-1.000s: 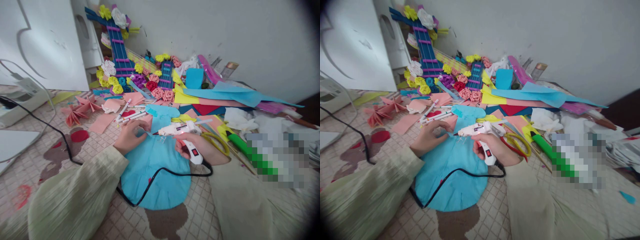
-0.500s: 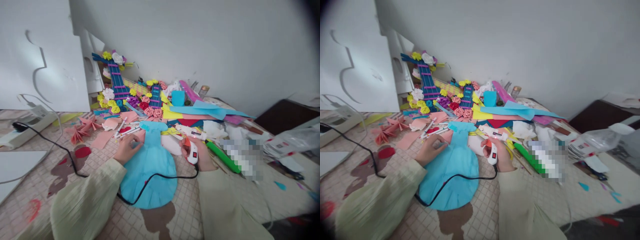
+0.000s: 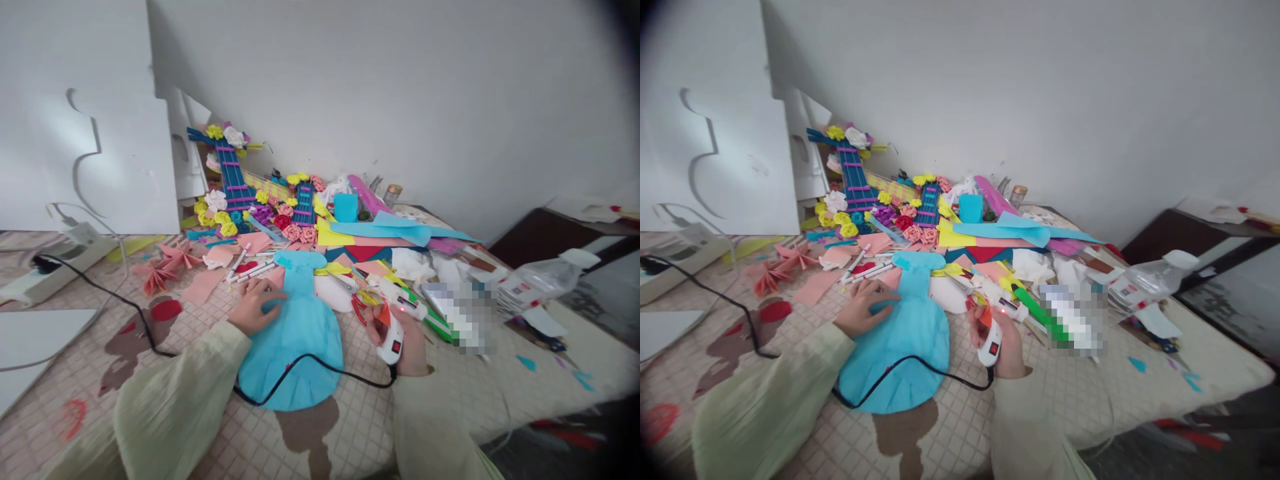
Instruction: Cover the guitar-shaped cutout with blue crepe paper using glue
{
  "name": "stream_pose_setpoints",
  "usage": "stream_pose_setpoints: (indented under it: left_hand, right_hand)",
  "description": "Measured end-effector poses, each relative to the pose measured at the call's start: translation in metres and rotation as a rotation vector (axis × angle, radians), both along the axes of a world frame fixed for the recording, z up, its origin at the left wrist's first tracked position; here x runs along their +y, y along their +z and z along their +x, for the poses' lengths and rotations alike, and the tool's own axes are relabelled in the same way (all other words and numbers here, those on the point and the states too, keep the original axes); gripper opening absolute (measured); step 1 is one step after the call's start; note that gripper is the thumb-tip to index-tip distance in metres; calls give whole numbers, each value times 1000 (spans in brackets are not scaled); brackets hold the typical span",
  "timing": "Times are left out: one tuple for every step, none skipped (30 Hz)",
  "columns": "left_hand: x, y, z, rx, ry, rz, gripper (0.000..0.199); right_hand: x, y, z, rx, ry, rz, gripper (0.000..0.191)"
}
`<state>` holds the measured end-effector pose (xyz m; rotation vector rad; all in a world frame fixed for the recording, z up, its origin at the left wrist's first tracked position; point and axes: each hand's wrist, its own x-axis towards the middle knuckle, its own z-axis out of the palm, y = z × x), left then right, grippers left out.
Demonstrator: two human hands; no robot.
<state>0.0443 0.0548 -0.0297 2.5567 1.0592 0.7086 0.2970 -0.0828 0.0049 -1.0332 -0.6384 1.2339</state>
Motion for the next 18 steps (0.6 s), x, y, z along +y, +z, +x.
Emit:
stream_pose_setpoints:
  left_hand:
    - [1,-1,0,-11,9,1,25]
    - [2,-2,-1,-24,19,2,25]
    - [2,-1,-1,-38,32,4,25]
    - [3,0,-2,-55,47,6,25]
    - [1,4,-2,-73,64,11,25]
    - [-2,9,-3,-90,82,23,24]
    - [-7,17,-3,-113,90,28,22]
    - [-15,27,-3,-137,75,10,21]
    - [-26,38,-2,-156,43,-8,21]
    - [-39,49,-2,-211,-58,-129,20]
    - [-55,60,0,-231,-192,-296,19]
    - [-71,69,1,-233,-322,-451,21]
    - [-88,75,3,-218,-406,-554,23]
    - [-104,78,4,-226,-422,-580,29]
    - [-118,78,5,-240,-402,-561,38]
    - [-130,75,6,-277,-351,-517,39]
    - [-140,70,7,-304,-314,-481,39]
    - [-148,65,7,-311,-274,-442,37]
  right_hand:
    - [-3,1,-2,6,5,9,24]
    - [-6,3,-3,9,10,20,25]
    - [-7,5,-6,11,16,31,26]
    - [-9,6,-8,10,24,43,27]
    - [-9,8,-11,7,35,59,29]
    - [-9,9,-15,-2,44,83,31]
    - [-9,10,-20,-20,52,115,32]
    - [-9,11,-26,-48,52,154,33]
    - [-9,12,-33,-92,41,195,33]
    - [-9,13,-42,-152,29,228,32]
    - [-11,14,-51,-221,14,248,30]
    - [-14,15,-61,-295,13,249,27]
    - [-17,16,-71,-358,31,230,26]
    - [-22,18,-82,-401,57,200,25]
    - [-26,20,-91,-425,89,179,26]
    - [-30,22,-100,-437,119,177,28]
    - [-34,25,-108,-446,157,200,32]
    - [-36,27,-113,-471,189,238,36]
